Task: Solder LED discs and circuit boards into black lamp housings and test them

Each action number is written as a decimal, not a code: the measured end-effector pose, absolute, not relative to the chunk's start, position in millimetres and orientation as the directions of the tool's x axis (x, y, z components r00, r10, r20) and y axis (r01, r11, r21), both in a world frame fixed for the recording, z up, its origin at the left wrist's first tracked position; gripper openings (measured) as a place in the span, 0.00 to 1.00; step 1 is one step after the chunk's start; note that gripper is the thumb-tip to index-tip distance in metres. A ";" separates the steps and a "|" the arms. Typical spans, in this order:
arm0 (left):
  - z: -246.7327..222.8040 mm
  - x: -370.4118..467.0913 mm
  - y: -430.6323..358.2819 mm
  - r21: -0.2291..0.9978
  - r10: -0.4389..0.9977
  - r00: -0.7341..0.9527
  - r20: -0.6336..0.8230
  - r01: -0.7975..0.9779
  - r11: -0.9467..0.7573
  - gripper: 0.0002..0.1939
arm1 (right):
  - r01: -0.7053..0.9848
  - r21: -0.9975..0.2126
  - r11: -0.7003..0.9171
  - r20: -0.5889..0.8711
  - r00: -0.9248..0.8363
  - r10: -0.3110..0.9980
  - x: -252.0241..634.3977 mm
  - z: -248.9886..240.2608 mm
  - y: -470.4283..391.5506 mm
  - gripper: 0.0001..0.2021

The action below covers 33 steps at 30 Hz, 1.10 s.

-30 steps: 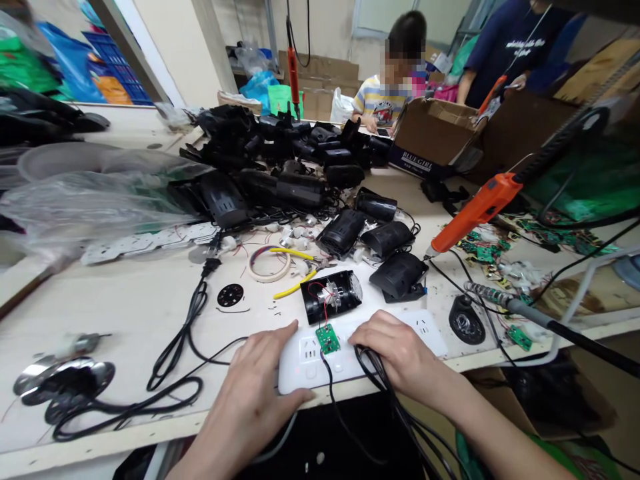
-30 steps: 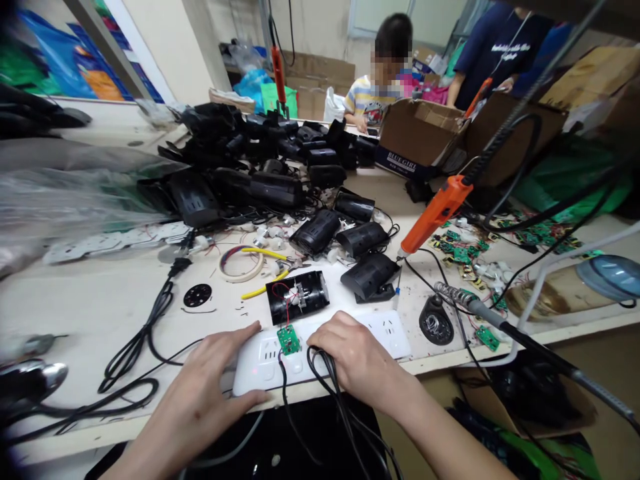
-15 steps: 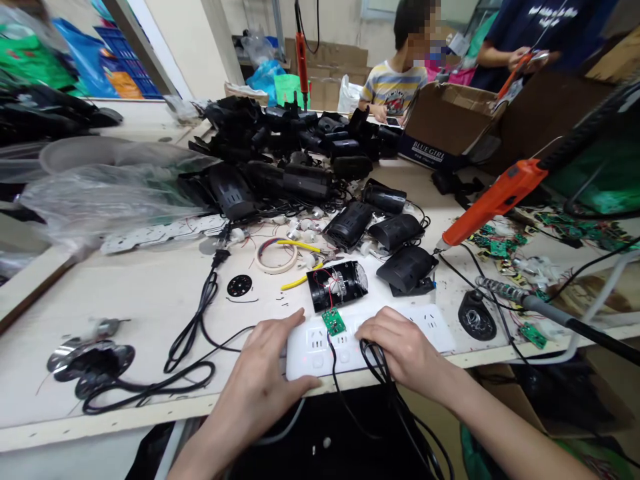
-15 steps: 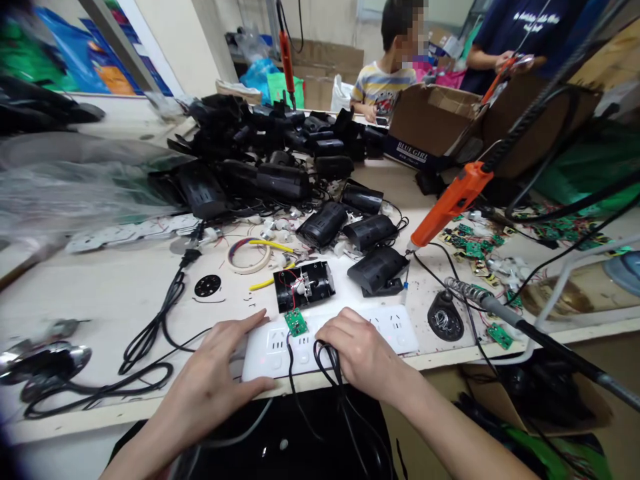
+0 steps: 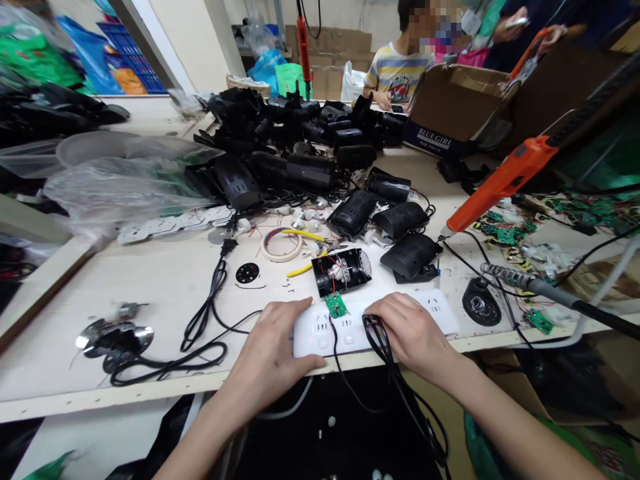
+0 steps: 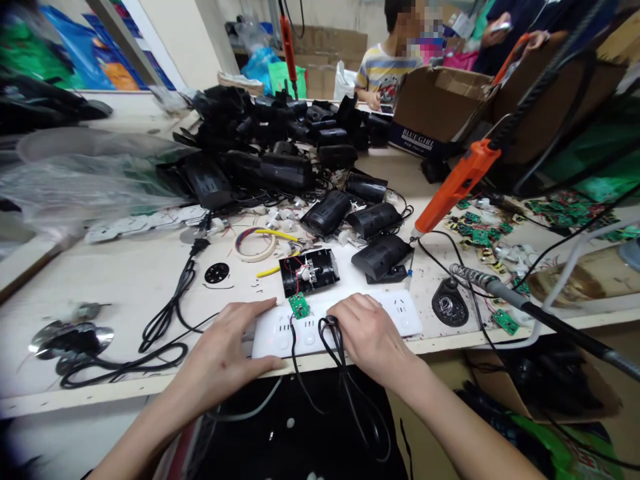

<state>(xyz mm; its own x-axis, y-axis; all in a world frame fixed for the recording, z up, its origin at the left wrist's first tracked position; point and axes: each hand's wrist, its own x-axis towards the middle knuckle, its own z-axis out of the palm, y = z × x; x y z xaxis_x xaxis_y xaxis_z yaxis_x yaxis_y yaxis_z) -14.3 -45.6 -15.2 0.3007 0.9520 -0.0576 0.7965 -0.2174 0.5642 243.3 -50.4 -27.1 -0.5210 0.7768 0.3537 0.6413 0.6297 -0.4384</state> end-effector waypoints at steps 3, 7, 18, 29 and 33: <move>-13.4 -13.5 -44.5 0.565 0.950 0.308 -0.050 0.794 -0.227 0.34 | 0.670 -0.377 0.639 0.348 -0.537 0.768 242.9 -27.6 -50.1 0.11; -12.6 -11.5 -43.3 0.562 0.944 0.328 -0.050 0.790 -0.245 0.33 | 0.693 -0.344 0.633 0.360 -0.525 0.771 244.1 -21.2 -48.8 0.10; -5.7 -20.8 -39.3 0.657 0.929 0.359 -0.088 0.722 -0.217 0.30 | 0.782 -0.455 0.426 0.488 -0.182 0.854 248.8 14.6 -36.2 0.05; 3.8 3.1 -28.5 0.919 0.929 0.094 -0.359 0.208 0.334 0.26 | 0.084 -0.969 -0.232 -0.214 0.177 0.961 236.1 -3.6 -55.4 0.16; 9.7 7.1 -29.1 0.903 0.900 0.079 -0.429 0.004 0.430 0.33 | 0.093 -0.977 -0.193 -0.176 0.171 0.969 224.8 -3.1 -63.1 0.13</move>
<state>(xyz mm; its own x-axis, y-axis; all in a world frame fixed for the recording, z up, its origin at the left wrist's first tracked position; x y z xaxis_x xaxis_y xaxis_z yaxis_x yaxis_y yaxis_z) 7.1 -29.1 9.7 0.0792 0.8999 -0.4289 0.0035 0.4300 0.9028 224.8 -63.1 -3.1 0.1714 0.9694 -0.1757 0.0929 -0.1935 -0.9767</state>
